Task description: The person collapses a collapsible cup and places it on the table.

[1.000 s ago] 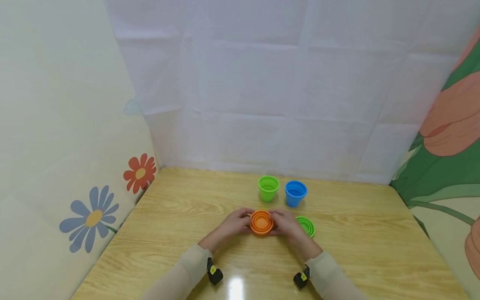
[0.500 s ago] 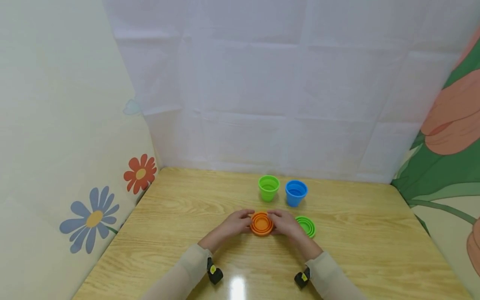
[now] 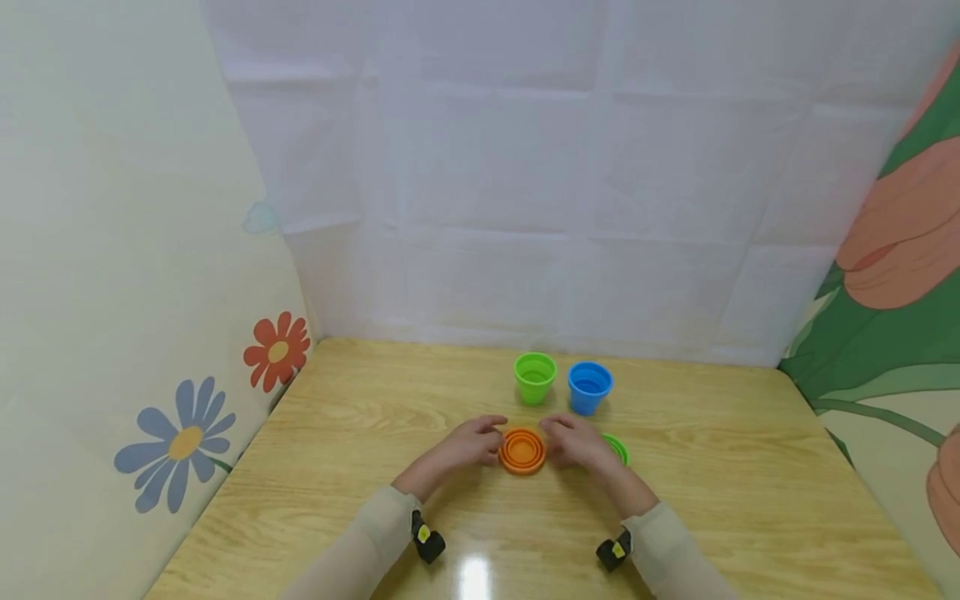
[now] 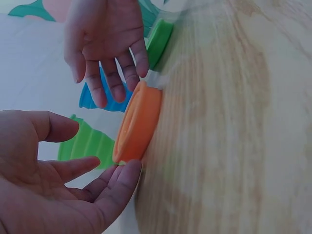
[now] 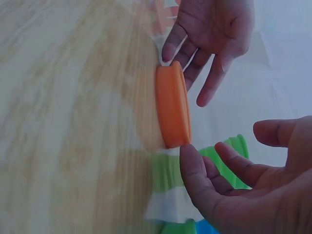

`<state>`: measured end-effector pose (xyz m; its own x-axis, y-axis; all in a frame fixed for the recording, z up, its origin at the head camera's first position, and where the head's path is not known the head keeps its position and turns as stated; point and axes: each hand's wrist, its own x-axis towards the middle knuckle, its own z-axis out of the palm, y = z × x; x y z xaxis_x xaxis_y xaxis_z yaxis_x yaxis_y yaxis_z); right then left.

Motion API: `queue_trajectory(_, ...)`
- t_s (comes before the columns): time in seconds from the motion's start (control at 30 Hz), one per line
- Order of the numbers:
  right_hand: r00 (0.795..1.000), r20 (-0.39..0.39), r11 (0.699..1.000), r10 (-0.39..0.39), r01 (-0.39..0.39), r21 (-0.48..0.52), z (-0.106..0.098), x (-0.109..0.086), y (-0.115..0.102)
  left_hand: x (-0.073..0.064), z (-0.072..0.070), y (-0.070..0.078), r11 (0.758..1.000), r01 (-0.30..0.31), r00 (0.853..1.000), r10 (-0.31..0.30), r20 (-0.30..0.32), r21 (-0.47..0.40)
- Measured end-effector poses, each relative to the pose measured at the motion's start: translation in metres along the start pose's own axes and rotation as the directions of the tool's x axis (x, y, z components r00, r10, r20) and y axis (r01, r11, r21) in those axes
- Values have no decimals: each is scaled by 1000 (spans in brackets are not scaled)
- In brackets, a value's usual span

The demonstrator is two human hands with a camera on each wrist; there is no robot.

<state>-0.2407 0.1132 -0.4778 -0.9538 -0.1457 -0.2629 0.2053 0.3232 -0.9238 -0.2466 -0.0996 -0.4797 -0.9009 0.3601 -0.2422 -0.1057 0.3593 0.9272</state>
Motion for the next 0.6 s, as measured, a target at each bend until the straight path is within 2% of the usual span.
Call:
queue_trajectory(0.13, 1000, -13, 1000, 2, -3, -8, -10, 1, -2, 1, -5, 4, 1000, 1, 1000, -1, -9, 17)
queue_trajectory(0.27, 1000, 5, 999, -3, 2, 34, -22, 2, -2, 4, -9, 10, 1000, -22, 1000, 23, -17, 20)
queue_trajectory(0.43, 997, 38, 995, -63, 60, 82, -37, -2, -3, 5, -8, 21, 995, -92, 995, 93, -28, 41)
queue_trajectory(0.53, 990, 62, 988, -127, 121, 97, -47, -6, -6, 7, -5, 29, 982, -153, 987, 157, -33, 107)
queue_trajectory(0.6, 983, 78, 982, -166, 158, 102, -54, -8, -7, 10, -2, 34, 965, -202, 977, 211, -33, 168)
